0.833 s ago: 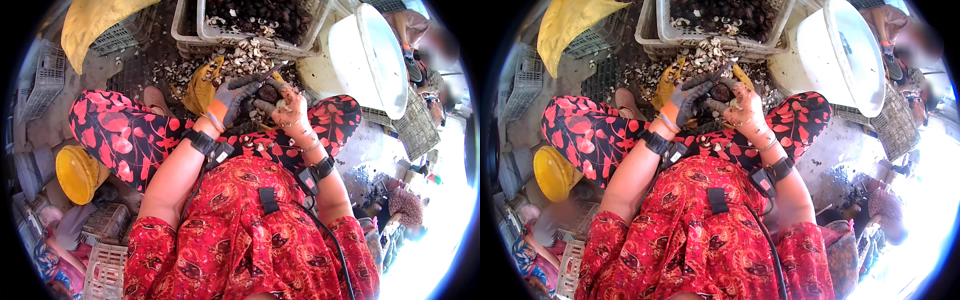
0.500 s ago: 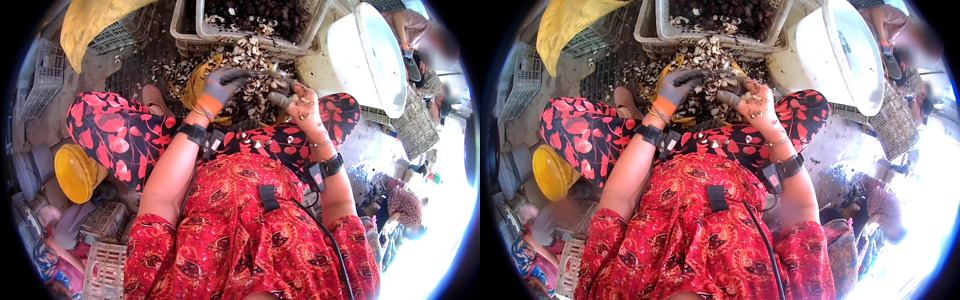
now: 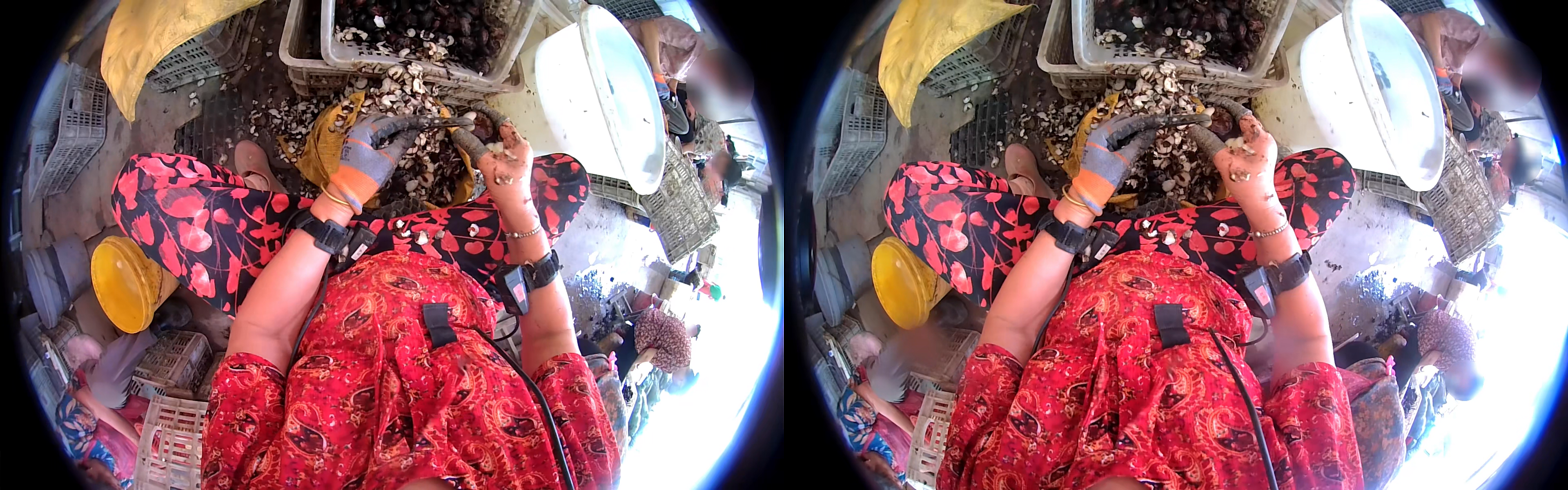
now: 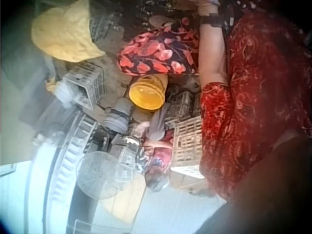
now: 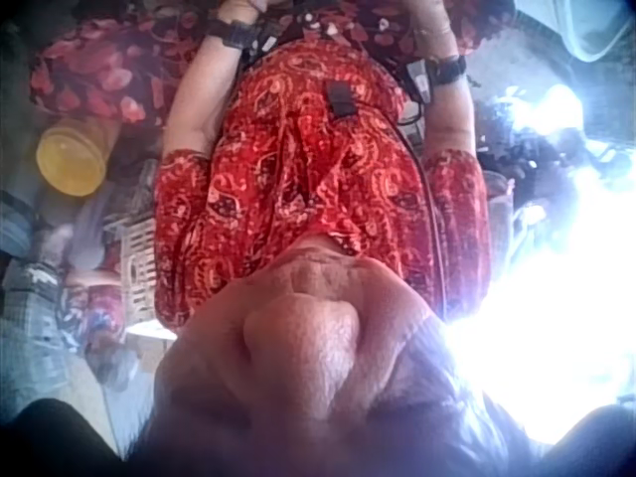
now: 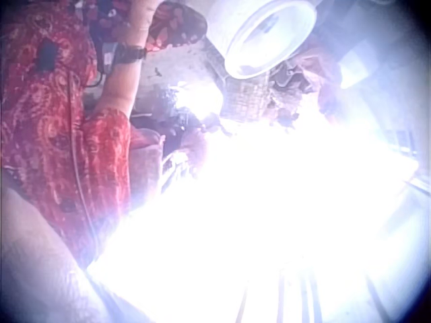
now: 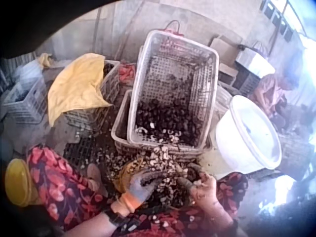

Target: The person peels water chestnuts using a knife and places them in a yellow bucket.

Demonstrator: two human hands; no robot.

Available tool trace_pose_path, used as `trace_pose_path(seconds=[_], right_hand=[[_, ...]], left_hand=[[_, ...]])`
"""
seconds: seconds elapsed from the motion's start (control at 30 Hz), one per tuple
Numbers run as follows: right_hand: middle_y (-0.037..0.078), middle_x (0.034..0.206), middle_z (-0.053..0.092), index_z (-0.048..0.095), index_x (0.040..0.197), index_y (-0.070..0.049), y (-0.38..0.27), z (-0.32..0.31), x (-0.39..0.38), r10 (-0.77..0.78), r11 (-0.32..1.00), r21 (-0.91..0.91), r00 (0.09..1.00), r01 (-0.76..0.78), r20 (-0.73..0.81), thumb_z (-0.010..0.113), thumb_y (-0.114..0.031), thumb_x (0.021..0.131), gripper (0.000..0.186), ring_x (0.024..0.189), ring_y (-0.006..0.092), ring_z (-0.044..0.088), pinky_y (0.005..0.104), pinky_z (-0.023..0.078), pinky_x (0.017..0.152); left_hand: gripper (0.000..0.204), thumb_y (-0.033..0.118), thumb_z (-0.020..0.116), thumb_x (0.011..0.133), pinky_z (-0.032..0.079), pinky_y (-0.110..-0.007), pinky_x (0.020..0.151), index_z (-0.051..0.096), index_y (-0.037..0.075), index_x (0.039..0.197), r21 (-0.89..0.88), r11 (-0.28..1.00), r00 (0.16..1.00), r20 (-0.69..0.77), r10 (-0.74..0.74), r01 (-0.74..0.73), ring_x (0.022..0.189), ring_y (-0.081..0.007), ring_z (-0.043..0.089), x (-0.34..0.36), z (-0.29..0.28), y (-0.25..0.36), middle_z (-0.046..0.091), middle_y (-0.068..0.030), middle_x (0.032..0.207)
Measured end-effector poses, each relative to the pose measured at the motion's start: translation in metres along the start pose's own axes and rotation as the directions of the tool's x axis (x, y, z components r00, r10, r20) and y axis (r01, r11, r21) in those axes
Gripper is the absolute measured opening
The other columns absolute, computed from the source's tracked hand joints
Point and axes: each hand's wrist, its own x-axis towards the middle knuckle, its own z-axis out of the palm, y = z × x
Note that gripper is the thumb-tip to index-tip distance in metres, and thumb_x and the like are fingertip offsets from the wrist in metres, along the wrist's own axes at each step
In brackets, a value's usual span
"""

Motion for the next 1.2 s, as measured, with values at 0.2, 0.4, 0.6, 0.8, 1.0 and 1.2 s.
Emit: trace_pose_path(seconds=[0.2,0.4,0.6,0.8,1.0,1.2], right_hand=[[0.014,0.086,0.059,0.057,0.1,0.001,0.016,0.005,0.001,-0.351,0.804,-0.538,0.932,0.254,-0.085,0.071,-0.013,0.07,0.035,0.075,0.0297,0.059,0.0317,0.048,0.069],[0.013,0.084,0.061,0.059,0.096,-0.002,0.005,0.005,-0.008,-0.065,0.922,-0.373,0.99,0.109,0.128,0.075,-0.021,0.071,0.036,0.074,0.0297,0.059,0.0331,0.048,0.064],[0.004,0.088,0.065,0.062,0.095,-0.001,-0.002,0.022,-0.022,0.121,0.971,-0.233,0.94,-0.045,0.319,0.076,-0.017,0.073,0.031,0.079,0.0074,0.059,0.0235,0.048,0.07],[0.001,0.085,0.063,0.061,0.098,-0.002,-0.006,0.026,-0.017,0.418,0.788,0.394,0.881,-0.472,0.22,0.073,-0.015,0.074,0.029,0.074,0.0056,0.056,0.0187,0.043,0.066],[0.001,0.086,0.064,0.062,0.098,0.0,-0.027,0.018,-0.017,0.26,0.906,0.274,0.936,-0.321,0.237,0.072,-0.014,0.075,0.029,0.077,0.0079,0.058,0.0224,0.046,0.069],[0.005,0.086,0.066,0.061,0.098,0.0,-0.018,0.017,-0.014,0.209,0.957,0.154,0.954,-0.244,0.216,0.075,-0.014,0.073,0.033,0.077,0.0083,0.059,0.0242,0.048,0.071]], left_hand=[[0.022,0.007,0.063,0.082,0.047,-0.024,0.076,0.064,0.0,0.103,-0.119,0.951,0.958,0.072,-0.278,0.285,0.086,-0.0125,0.062,-0.002,-0.004,0.012,0.068,-0.008,0.095],[0.018,0.011,0.063,0.08,0.047,-0.028,0.08,0.068,0.007,0.097,0.31,0.95,0.992,0.127,-0.01,-0.03,0.087,-0.0187,0.063,0.002,-0.019,0.008,0.068,-0.0089,0.097],[0.026,0.007,0.064,0.081,0.048,-0.026,0.08,0.063,0.002,0.107,-0.324,0.91,0.965,0.042,-0.259,0.259,0.089,-0.0158,0.063,-0.007,0.014,-0.01,0.067,-0.0082,0.098],[0.025,0.004,0.061,0.079,0.048,-0.031,0.079,0.065,0.006,0.103,0.2,0.95,0.967,0.136,0.216,-0.241,0.085,-0.0227,0.061,-0.001,-0.006,-0.004,0.065,-0.0084,0.09],[0.028,0.003,0.064,0.071,0.046,-0.036,0.073,0.067,0.01,0.097,0.234,0.963,0.991,0.016,0.135,-0.135,0.084,-0.0277,0.056,0.01,-0.017,-0.021,0.06,-0.0095,0.086],[0.033,0.001,0.061,0.069,0.045,-0.036,0.072,0.067,0.011,0.099,0.267,0.91,0.948,0.121,0.294,-0.316,0.079,-0.0277,0.055,0.008,-0.011,-0.003,0.06,-0.0102,0.085]])
